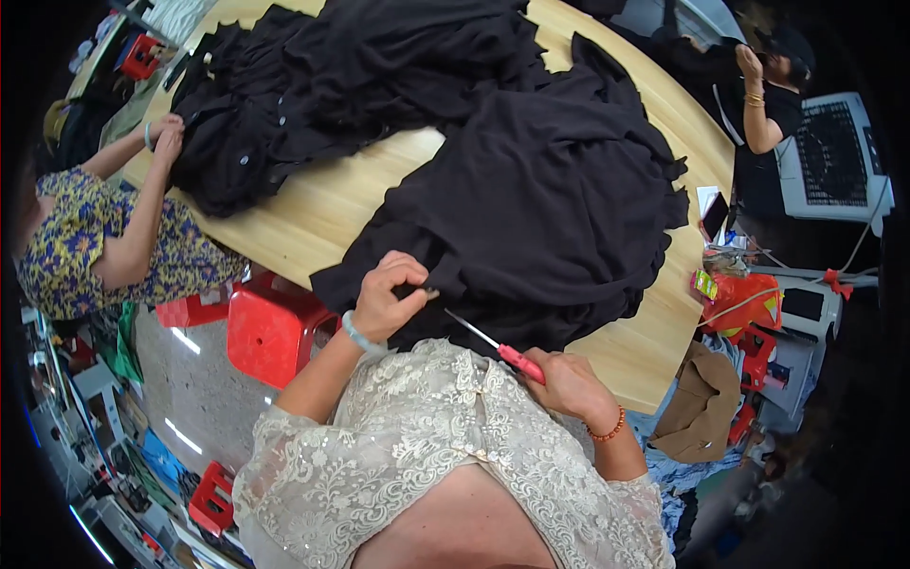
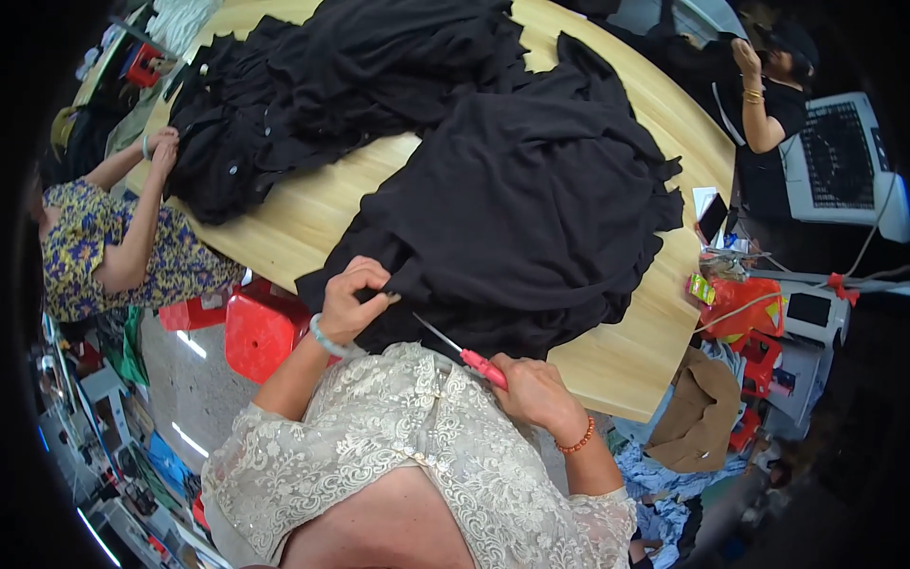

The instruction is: The recorder uses scissors to trim loose threads from a pile of black garments on a table and then uses an air blow gun to clean the workspace.

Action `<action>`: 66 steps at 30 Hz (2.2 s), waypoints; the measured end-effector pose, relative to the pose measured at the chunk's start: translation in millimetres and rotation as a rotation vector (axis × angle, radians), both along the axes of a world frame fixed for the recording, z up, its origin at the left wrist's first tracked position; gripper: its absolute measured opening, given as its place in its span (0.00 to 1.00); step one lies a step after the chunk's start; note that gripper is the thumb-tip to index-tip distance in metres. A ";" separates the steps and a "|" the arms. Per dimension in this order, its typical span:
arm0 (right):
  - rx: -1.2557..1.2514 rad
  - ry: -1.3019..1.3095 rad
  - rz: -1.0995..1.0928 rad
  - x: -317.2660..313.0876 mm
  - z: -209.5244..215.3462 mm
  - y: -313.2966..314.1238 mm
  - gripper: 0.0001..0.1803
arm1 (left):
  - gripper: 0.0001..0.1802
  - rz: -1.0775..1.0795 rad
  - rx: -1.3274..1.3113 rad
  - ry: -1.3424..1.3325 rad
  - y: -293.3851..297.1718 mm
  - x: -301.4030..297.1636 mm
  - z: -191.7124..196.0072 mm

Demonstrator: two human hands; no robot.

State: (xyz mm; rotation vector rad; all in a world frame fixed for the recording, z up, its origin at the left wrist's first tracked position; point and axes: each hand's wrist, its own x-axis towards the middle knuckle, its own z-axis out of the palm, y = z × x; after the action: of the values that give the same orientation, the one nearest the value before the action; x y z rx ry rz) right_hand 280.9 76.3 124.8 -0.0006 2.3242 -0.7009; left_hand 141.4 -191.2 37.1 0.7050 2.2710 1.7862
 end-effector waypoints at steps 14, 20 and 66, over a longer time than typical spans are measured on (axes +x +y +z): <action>0.318 0.345 -0.294 -134.0 8.0 106.8 0.16 | 0.07 -0.248 0.805 -0.240 -29.4 -65.8 139.2; 0.710 1.097 -0.039 -314.4 78.0 105.3 0.12 | 0.07 0.146 0.624 0.149 -39.9 -180.1 134.0; 0.180 0.797 -0.448 -28.9 -73.5 91.8 0.37 | 0.30 0.305 -0.087 -0.195 28.6 8.4 -47.4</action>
State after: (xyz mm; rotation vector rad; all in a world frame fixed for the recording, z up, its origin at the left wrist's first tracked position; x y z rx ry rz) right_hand 252.0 168.1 51.3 0.3999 3.2015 -0.7992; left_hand 149.8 -162.6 -10.3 0.1655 2.4034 1.7721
